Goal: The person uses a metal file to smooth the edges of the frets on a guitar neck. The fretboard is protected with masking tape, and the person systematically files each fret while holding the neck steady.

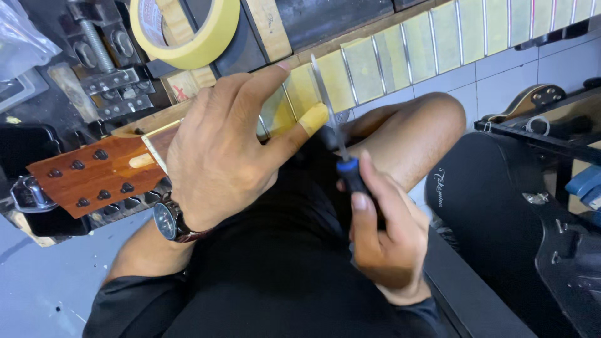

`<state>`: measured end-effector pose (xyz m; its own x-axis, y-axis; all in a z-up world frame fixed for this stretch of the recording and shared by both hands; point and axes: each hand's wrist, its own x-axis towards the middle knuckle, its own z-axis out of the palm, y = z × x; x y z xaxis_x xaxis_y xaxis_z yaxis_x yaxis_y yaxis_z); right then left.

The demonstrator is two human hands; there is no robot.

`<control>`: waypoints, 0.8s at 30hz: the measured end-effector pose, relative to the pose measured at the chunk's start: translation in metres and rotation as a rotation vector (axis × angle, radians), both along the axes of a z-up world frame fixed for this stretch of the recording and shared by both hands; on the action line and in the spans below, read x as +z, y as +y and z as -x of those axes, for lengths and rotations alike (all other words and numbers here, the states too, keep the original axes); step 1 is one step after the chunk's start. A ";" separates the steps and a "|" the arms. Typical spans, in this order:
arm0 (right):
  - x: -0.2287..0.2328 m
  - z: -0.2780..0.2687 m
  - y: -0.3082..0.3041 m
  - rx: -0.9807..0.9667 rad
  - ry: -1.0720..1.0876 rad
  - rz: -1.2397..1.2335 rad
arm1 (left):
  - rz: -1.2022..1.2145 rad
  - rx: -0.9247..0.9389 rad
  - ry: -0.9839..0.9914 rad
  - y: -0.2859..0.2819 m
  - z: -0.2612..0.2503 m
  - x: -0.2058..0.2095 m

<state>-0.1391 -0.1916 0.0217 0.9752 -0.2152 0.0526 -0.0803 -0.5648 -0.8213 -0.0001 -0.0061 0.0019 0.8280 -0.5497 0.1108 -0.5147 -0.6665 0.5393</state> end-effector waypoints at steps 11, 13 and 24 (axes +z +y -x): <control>-0.003 0.040 0.000 -0.092 0.101 -0.121 | 0.046 0.035 -0.018 0.000 0.002 0.000; -0.004 0.013 0.003 -0.047 0.067 -0.020 | 0.045 0.020 -0.028 0.000 0.000 0.001; -0.028 0.027 0.016 -0.371 0.038 -0.452 | 0.058 -0.148 -0.482 0.010 -0.002 -0.017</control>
<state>-0.1665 -0.1752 -0.0060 0.8299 -0.5352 -0.1578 -0.2401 -0.0873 -0.9668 0.0017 0.0044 -0.0151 0.5892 -0.6390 0.4945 -0.8007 -0.5438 0.2513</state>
